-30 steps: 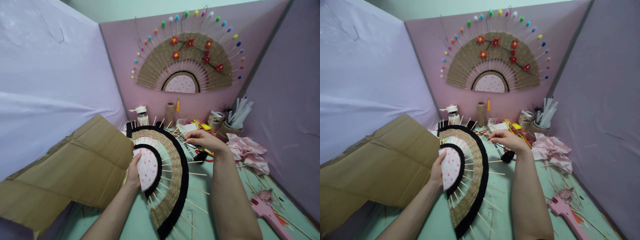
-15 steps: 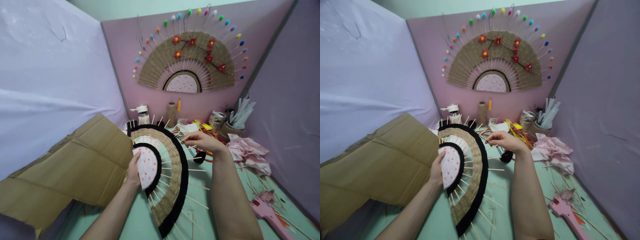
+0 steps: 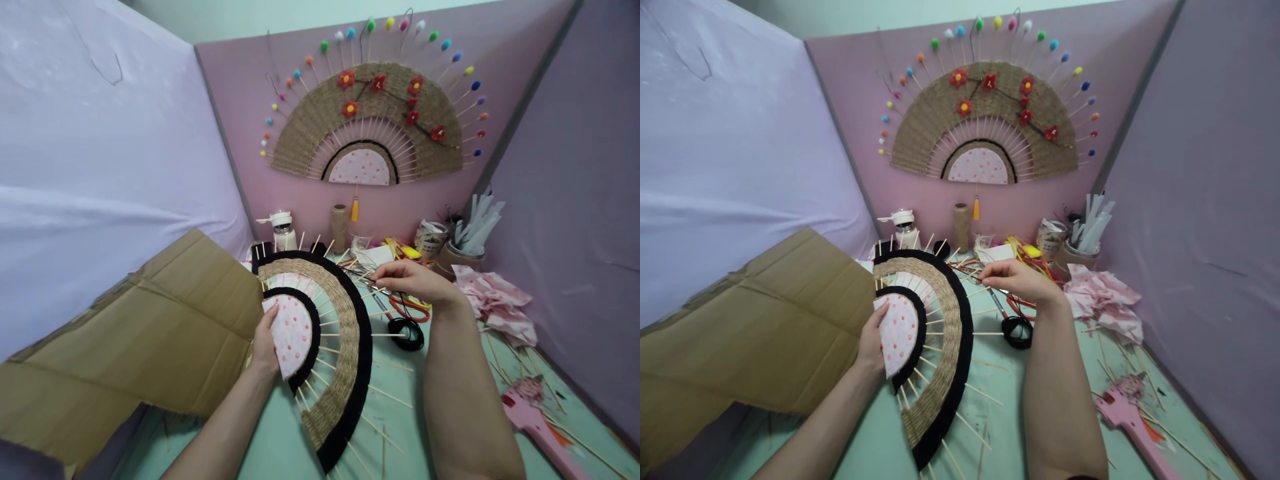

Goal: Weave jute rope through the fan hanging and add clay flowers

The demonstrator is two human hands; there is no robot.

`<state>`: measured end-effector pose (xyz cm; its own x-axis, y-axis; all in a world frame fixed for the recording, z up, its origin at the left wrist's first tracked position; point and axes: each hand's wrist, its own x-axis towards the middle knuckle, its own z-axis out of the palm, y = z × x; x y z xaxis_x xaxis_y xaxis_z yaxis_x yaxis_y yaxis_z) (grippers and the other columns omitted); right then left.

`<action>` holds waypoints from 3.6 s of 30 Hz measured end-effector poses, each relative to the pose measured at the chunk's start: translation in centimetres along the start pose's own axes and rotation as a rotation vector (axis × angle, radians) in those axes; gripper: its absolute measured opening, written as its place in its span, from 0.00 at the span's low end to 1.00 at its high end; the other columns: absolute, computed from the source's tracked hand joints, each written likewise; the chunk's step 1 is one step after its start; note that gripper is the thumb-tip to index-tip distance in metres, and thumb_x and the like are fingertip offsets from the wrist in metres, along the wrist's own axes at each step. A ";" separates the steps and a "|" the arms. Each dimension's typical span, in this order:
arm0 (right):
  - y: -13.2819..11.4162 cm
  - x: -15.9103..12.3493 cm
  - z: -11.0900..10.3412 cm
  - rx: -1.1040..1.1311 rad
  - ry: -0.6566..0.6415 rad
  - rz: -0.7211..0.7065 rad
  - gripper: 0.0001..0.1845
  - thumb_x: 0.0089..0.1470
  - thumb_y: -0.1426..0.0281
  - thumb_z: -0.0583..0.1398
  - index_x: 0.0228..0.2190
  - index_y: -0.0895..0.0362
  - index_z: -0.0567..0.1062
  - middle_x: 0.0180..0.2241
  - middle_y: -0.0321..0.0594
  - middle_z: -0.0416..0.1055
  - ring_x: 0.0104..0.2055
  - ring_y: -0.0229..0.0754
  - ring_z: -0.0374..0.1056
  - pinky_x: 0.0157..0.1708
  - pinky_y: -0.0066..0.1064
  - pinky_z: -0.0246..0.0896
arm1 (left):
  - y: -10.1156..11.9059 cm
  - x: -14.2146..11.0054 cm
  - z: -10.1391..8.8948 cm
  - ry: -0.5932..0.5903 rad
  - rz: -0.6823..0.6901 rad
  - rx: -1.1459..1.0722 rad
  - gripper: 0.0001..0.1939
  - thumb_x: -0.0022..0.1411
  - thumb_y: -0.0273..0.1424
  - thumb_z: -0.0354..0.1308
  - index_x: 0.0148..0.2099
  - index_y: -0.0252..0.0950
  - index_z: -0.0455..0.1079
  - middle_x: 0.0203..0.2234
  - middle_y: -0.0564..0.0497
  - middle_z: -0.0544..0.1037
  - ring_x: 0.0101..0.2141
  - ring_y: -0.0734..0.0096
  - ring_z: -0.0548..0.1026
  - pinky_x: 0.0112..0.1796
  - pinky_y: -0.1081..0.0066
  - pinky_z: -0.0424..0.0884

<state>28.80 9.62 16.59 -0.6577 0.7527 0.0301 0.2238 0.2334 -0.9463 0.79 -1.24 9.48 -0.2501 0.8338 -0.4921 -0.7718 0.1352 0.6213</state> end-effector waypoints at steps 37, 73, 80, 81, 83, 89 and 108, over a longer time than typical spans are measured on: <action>2.8 -5.1 11.2 0.097 0.669 -0.033 0.16 0.50 0.57 0.59 0.37 0.54 0.76 0.35 0.41 0.72 0.38 0.46 0.66 0.39 0.36 0.60 | -0.9 -0.4 0.4 -0.010 -0.051 -0.010 0.20 0.61 0.30 0.52 0.53 0.28 0.68 0.30 0.43 0.81 0.36 0.59 0.80 0.43 0.64 0.74; 4.1 -7.5 9.9 0.794 0.334 0.240 0.17 0.41 0.60 0.68 0.23 0.59 0.70 0.20 0.31 0.66 0.22 0.32 0.59 0.23 0.25 0.50 | -0.3 -0.3 -1.7 -0.239 -0.294 0.339 0.08 0.53 0.22 0.58 0.37 0.27 0.74 0.28 0.41 0.81 0.32 0.57 0.80 0.44 0.60 0.73; 3.9 -7.8 9.8 0.808 0.289 0.196 0.15 0.42 0.61 0.67 0.24 0.59 0.72 0.21 0.32 0.67 0.22 0.32 0.60 0.23 0.26 0.52 | -0.8 -0.1 -3.3 -0.337 -0.273 0.380 0.08 0.48 0.23 0.62 0.35 0.29 0.76 0.29 0.43 0.81 0.32 0.57 0.80 0.42 0.62 0.74; 3.7 -7.8 9.8 0.814 0.291 0.182 0.15 0.43 0.61 0.67 0.26 0.59 0.73 0.22 0.33 0.68 0.23 0.33 0.61 0.24 0.26 0.54 | -0.9 -0.1 -3.2 -0.336 -0.267 0.378 0.08 0.48 0.23 0.62 0.35 0.29 0.76 0.29 0.43 0.81 0.32 0.58 0.80 0.42 0.63 0.74; 3.6 -7.7 9.7 0.818 0.306 0.152 0.14 0.43 0.62 0.67 0.30 0.58 0.74 0.25 0.35 0.71 0.25 0.34 0.64 0.26 0.27 0.56 | -1.0 0.0 -3.1 -0.342 -0.263 0.380 0.08 0.48 0.24 0.62 0.35 0.29 0.75 0.29 0.43 0.81 0.32 0.58 0.80 0.43 0.62 0.74; 4.4 -7.3 9.3 0.835 0.377 0.089 0.22 0.42 0.61 0.68 0.40 0.55 0.75 0.34 0.40 0.75 0.33 0.40 0.70 0.34 0.31 0.62 | -1.1 0.1 -3.2 -0.363 -0.215 0.350 0.09 0.51 0.24 0.60 0.37 0.29 0.74 0.31 0.42 0.81 0.35 0.57 0.80 0.45 0.62 0.73; 5.3 -7.7 7.6 0.670 0.732 -0.043 0.15 0.35 0.62 0.69 0.27 0.56 0.76 0.18 0.30 0.60 0.20 0.31 0.50 0.18 0.26 0.46 | -0.4 -0.6 -3.3 -0.381 -0.135 0.323 0.11 0.56 0.21 0.55 0.42 0.26 0.73 0.29 0.41 0.81 0.30 0.63 0.79 0.43 0.64 0.72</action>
<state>29.60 0.42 8.88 0.0016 0.9989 0.0461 -0.3910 0.0431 -0.9194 -0.72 -3.56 7.53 0.1163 0.9251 -0.3616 -0.5479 0.3634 0.7535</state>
